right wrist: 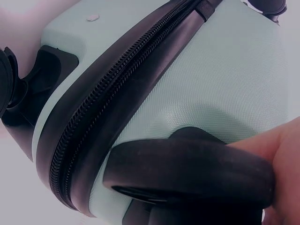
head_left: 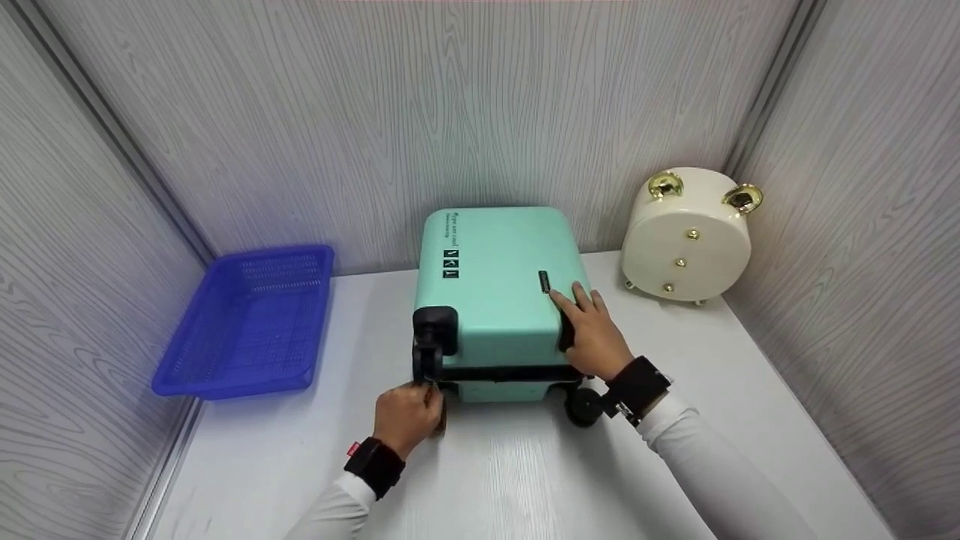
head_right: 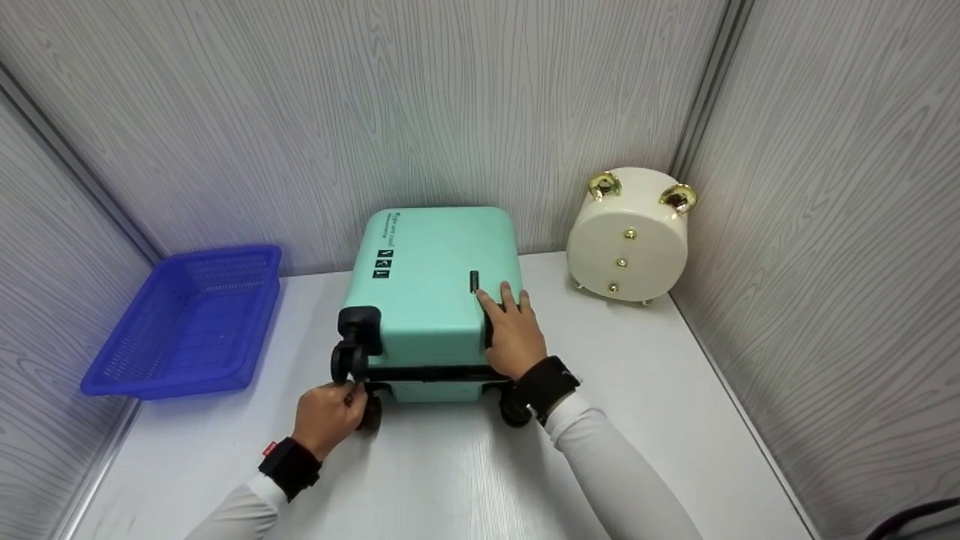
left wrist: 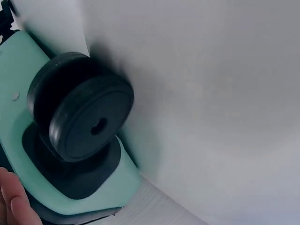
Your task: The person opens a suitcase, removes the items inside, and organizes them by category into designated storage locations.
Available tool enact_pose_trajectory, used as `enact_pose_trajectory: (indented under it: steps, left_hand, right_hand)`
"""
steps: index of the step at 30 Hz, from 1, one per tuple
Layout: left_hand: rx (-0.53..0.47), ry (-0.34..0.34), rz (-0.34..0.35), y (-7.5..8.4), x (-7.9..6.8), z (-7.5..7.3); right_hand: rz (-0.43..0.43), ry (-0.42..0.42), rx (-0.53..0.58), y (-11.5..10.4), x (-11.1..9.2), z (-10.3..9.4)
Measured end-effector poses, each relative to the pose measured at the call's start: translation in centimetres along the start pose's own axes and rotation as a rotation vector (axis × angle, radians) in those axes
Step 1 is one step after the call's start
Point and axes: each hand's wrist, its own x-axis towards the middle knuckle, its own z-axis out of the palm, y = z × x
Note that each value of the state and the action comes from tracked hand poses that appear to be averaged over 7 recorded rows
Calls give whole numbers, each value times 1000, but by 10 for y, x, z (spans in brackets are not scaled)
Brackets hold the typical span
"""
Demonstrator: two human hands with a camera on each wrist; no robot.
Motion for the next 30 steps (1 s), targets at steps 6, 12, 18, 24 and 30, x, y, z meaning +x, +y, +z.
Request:
enact_pose_trajectory:
  steps: [6, 12, 18, 24, 30]
  left_hand:
    - [-12, -28, -67, -13, 2, -6]
    - [-14, -52, -168, -28, 11, -11]
    - [-24, -87, -218, -39, 23, -9]
    - [-45, -123, -260, -48, 34, -7]
    - [-46, -217, -311, -57, 46, -7]
  right_hand:
    - [-3, -4, -8, -1, 0, -1]
    - [-2, 5, -19, 1, 1, -3]
    - [-2, 12, -26, 1, 0, -3]
    - [7, 10, -32, 0, 0, -3]
    - [2, 13, -42, -1, 1, -1]
